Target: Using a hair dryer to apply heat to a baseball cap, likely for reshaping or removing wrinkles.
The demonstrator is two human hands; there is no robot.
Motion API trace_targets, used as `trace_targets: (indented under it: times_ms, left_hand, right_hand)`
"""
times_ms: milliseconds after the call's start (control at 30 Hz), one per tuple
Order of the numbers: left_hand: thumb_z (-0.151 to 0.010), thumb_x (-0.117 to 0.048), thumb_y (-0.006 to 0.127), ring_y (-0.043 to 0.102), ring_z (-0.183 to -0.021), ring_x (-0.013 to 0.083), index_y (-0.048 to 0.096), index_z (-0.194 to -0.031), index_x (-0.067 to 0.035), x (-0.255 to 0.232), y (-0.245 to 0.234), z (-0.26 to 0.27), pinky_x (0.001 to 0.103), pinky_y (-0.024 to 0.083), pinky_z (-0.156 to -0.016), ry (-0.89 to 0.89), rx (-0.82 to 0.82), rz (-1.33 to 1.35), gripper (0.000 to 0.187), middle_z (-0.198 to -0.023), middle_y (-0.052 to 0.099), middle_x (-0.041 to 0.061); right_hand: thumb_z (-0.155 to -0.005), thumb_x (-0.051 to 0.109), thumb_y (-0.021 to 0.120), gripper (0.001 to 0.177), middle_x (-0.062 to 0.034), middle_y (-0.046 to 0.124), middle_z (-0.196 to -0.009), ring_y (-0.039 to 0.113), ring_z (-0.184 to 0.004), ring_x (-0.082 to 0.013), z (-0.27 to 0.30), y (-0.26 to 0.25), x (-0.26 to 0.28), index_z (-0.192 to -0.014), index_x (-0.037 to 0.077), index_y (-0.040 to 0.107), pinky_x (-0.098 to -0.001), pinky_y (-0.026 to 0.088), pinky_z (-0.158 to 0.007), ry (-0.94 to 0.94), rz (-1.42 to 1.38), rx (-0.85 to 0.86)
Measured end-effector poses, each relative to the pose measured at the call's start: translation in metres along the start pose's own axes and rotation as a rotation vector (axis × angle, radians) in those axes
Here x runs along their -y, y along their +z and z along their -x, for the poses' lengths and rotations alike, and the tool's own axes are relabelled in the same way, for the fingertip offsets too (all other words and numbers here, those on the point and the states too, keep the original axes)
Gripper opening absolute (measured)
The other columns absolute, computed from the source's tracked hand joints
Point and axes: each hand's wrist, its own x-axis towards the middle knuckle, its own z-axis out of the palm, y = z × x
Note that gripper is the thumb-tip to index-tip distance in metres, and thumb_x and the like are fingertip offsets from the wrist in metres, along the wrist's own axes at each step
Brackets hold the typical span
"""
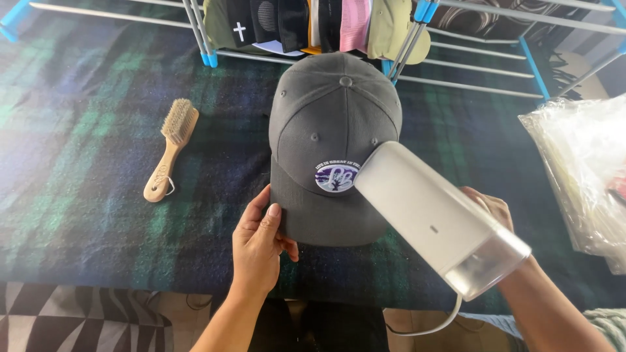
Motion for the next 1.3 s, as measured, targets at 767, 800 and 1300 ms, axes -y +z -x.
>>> trace_targets:
  times_ms: [767, 800, 1300]
  left_hand:
    - [-0.096, -0.027, 0.06, 0.062, -0.041, 0.0243, 0.046, -0.153, -0.004, 0.005, -0.004, -0.002, 0.038, 0.056, -0.037, 0.01, 0.018, -0.019, 0.063, -0.062, 0.065, 0.013]
    - [-0.096, -0.027, 0.06, 0.062, -0.041, 0.0243, 0.046, -0.153, -0.004, 0.004, -0.004, -0.002, 0.038, 0.056, -0.037, 0.008, 0.02, -0.019, 0.063, -0.062, 0.065, 0.013]
    - [-0.099, -0.022, 0.055, 0.06, -0.04, 0.0263, 0.05, -0.149, -0.003, -0.002, 0.0, 0.0, 0.038, 0.053, -0.038, -0.003, 0.005, -0.051, 0.054, -0.067, 0.066, 0.015]
  right_hand:
    - [-0.094, 0.028, 0.067, 0.039, -0.0198, 0.062, -0.113, 0.068, -0.091, -0.032, 0.028, 0.002, -0.073, -0.12, 0.0, 0.059, -0.0428, 0.054, -0.077, -0.526, 0.079, -0.254]
    - [-0.094, 0.028, 0.067, 0.039, -0.0198, 0.062, -0.113, 0.068, -0.091, -0.032, 0.024, 0.007, -0.074, -0.12, 0.0, 0.059, -0.0428, 0.054, -0.077, -0.524, 0.08, -0.254]
    - [-0.093, 0.045, 0.073, 0.038, -0.0117, 0.078, -0.075, 0.073, -0.081, -0.0254, -0.095, -0.131, 0.09, -0.093, 0.008, 0.082, -0.0392, 0.048, -0.091, 0.517, 0.146, 0.055]
